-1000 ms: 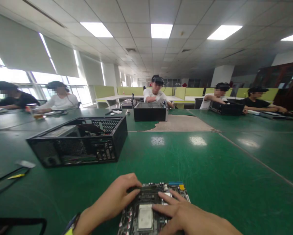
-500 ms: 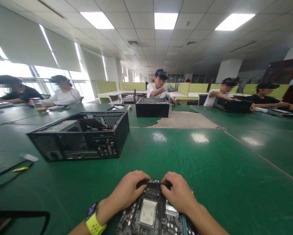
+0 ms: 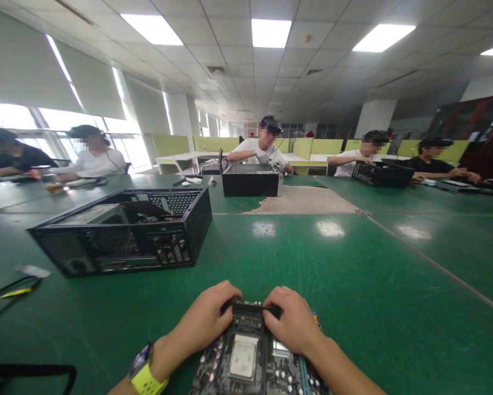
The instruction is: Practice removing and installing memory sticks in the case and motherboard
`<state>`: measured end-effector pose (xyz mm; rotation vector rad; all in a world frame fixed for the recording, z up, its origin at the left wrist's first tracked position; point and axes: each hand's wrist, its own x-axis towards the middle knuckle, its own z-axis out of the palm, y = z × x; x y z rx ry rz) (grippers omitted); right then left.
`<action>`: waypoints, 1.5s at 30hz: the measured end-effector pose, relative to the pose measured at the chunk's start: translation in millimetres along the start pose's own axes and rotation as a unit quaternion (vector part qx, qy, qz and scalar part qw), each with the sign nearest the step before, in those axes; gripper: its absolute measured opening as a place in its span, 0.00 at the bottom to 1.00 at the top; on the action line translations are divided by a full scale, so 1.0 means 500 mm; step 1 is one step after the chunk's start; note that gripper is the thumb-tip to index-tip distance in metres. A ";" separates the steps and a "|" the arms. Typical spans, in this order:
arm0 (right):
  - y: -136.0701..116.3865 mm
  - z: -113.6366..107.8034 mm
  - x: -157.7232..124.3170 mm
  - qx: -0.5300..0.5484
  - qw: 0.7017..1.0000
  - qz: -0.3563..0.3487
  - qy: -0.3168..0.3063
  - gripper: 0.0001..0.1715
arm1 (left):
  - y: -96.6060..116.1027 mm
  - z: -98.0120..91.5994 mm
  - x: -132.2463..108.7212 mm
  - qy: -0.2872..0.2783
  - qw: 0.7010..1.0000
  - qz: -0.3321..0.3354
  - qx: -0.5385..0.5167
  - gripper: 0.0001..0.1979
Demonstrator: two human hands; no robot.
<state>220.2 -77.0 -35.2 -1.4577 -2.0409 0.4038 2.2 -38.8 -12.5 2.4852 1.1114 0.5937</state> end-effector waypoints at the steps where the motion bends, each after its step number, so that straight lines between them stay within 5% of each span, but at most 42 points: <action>1: 0.000 0.000 0.000 -0.002 1.000 0.001 0.000 0.05 | 0.000 -0.001 0.000 -0.001 1.000 -0.001 0.003 0.14; 45: -0.001 0.000 0.003 0.015 1.000 -0.015 0.006 0.09 | -0.005 0.001 -0.006 -0.023 0.998 0.019 0.047 0.10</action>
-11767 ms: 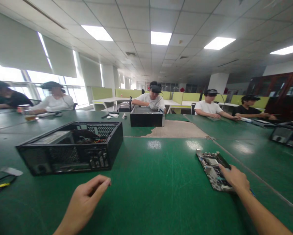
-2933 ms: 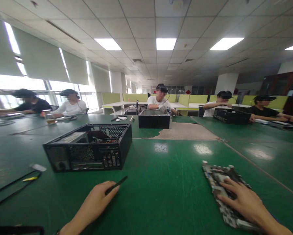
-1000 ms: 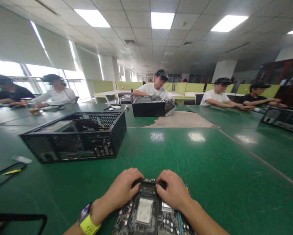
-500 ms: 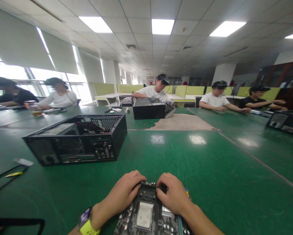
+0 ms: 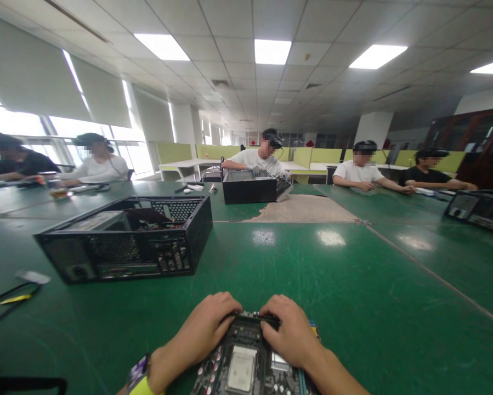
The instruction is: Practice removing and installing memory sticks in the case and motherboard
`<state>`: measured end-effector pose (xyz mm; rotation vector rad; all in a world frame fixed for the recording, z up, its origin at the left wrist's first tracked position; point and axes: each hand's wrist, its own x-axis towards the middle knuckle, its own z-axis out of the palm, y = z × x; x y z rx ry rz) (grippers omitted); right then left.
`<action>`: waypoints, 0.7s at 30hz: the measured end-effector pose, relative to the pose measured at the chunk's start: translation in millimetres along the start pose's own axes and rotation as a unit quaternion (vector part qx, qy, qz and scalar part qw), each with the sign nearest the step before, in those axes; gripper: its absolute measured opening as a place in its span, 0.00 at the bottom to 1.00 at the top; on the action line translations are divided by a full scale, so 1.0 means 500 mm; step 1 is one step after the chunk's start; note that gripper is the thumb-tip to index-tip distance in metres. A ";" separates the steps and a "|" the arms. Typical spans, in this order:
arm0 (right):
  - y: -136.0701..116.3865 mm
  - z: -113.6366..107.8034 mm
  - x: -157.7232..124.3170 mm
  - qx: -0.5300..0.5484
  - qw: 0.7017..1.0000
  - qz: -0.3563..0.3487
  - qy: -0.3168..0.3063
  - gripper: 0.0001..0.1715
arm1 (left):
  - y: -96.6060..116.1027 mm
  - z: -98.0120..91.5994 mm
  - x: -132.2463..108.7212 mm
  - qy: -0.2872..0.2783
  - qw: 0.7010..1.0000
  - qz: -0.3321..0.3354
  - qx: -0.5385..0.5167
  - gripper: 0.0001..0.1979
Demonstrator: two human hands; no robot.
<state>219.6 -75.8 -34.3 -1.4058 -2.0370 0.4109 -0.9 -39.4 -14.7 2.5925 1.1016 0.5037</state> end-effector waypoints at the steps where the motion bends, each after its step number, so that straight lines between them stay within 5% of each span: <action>1: -0.001 -0.001 0.001 0.000 1.000 -0.001 -0.002 0.09 | 0.000 0.001 0.001 -0.001 1.000 0.000 -0.002 0.10; 21: -0.006 -0.002 -0.001 -0.004 1.000 -0.020 -0.001 0.04 | -0.005 -0.004 -0.001 -0.009 1.000 -0.021 0.021 0.07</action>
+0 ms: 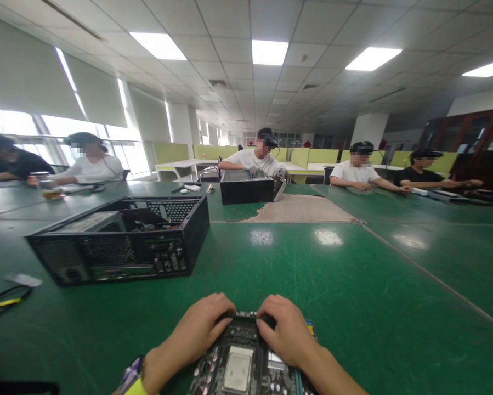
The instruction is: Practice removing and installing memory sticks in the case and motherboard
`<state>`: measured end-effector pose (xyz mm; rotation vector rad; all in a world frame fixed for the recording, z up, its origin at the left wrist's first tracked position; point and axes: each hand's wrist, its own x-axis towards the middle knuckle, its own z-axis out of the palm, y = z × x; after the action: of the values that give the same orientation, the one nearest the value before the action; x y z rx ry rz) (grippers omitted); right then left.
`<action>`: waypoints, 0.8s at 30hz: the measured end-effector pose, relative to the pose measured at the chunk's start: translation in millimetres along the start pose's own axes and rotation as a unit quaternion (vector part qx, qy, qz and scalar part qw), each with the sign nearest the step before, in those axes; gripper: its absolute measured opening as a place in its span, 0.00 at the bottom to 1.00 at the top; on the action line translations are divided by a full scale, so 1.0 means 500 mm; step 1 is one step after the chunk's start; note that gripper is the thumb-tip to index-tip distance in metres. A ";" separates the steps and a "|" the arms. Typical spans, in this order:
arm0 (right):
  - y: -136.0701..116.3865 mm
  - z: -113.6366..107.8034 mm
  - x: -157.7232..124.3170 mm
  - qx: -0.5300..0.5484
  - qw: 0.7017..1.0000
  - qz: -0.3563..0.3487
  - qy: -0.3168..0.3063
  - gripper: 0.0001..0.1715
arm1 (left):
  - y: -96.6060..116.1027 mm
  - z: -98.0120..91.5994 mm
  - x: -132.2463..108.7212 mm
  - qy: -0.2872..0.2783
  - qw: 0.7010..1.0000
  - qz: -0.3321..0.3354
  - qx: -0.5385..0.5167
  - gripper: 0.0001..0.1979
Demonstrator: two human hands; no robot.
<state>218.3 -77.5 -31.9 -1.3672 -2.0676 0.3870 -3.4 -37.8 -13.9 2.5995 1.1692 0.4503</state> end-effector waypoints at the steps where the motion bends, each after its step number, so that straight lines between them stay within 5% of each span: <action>1: 0.000 0.000 0.000 0.002 1.000 0.002 -0.001 0.04 | 0.000 0.001 0.001 0.000 1.000 0.000 0.000 0.06; 15: -0.003 0.000 0.001 -0.013 0.999 0.038 -0.016 0.06 | 0.003 0.003 0.005 0.005 1.000 -0.004 -0.023 0.06; 24: -0.096 -0.105 -0.017 -0.226 0.961 0.122 -0.099 0.16 | -0.005 0.003 0.001 0.004 1.000 -0.011 -0.019 0.07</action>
<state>219.7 -110.1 31.6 -1.9354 -2.2459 0.1583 -4.0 -36.1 -16.0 2.5531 1.1782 0.4742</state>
